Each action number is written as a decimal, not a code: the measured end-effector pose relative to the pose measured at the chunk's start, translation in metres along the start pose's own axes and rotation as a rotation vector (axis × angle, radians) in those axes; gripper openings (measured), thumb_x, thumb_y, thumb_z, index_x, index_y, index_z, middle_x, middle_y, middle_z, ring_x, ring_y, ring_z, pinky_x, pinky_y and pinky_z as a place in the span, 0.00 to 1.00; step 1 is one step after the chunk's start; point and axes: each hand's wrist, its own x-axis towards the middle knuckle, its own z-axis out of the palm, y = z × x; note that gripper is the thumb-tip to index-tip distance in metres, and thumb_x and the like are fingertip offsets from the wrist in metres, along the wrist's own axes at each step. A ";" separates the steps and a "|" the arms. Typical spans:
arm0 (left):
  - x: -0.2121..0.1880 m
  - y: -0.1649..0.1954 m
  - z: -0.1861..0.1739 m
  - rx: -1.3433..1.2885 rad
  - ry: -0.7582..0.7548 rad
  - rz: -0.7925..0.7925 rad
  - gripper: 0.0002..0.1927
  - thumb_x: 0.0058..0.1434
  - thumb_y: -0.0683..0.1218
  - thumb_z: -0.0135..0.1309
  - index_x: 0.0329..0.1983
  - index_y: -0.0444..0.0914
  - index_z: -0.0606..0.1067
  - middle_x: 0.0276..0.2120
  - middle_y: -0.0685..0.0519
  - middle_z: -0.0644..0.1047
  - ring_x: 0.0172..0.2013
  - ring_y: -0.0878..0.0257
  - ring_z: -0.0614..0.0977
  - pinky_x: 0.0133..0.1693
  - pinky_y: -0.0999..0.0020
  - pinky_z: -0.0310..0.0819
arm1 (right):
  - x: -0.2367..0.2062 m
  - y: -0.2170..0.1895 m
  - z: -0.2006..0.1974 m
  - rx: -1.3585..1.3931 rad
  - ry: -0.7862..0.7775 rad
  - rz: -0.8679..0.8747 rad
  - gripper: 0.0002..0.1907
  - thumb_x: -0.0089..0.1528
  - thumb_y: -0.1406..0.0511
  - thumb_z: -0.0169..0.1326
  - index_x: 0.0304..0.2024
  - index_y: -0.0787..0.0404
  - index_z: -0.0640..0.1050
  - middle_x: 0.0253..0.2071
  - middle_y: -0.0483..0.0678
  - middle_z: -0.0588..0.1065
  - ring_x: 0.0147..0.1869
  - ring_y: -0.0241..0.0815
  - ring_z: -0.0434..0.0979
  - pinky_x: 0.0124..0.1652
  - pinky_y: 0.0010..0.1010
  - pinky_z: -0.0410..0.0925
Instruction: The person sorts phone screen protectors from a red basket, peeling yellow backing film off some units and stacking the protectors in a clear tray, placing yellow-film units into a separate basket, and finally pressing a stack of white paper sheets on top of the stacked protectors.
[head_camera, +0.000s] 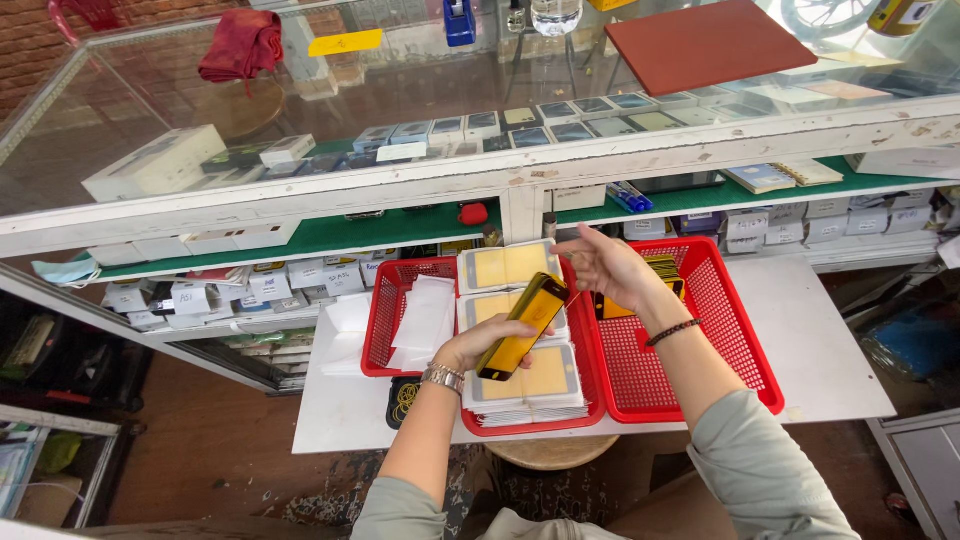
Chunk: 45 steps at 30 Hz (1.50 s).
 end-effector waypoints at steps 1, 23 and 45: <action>0.007 -0.002 -0.005 0.059 0.056 -0.037 0.31 0.61 0.55 0.57 0.60 0.31 0.72 0.41 0.49 0.78 0.31 0.63 0.81 0.37 0.67 0.80 | -0.002 -0.005 0.018 -0.210 0.073 -0.021 0.28 0.70 0.51 0.45 0.51 0.67 0.83 0.23 0.40 0.70 0.26 0.32 0.71 0.32 0.25 0.70; 0.042 0.018 0.031 0.006 0.212 0.226 0.46 0.55 0.43 0.56 0.76 0.40 0.52 0.45 0.52 0.77 0.39 0.64 0.80 0.42 0.67 0.77 | -0.037 0.072 0.022 -0.243 0.174 -0.245 0.42 0.62 0.52 0.55 0.71 0.61 0.54 0.63 0.53 0.70 0.66 0.41 0.71 0.62 0.34 0.66; 0.106 -0.026 0.018 0.455 0.823 0.399 0.36 0.63 0.51 0.56 0.72 0.38 0.60 0.51 0.43 0.79 0.49 0.55 0.83 0.49 0.64 0.78 | -0.001 0.110 -0.116 0.728 0.860 -0.016 0.32 0.62 0.51 0.59 0.66 0.52 0.69 0.64 0.51 0.70 0.68 0.53 0.69 0.66 0.55 0.60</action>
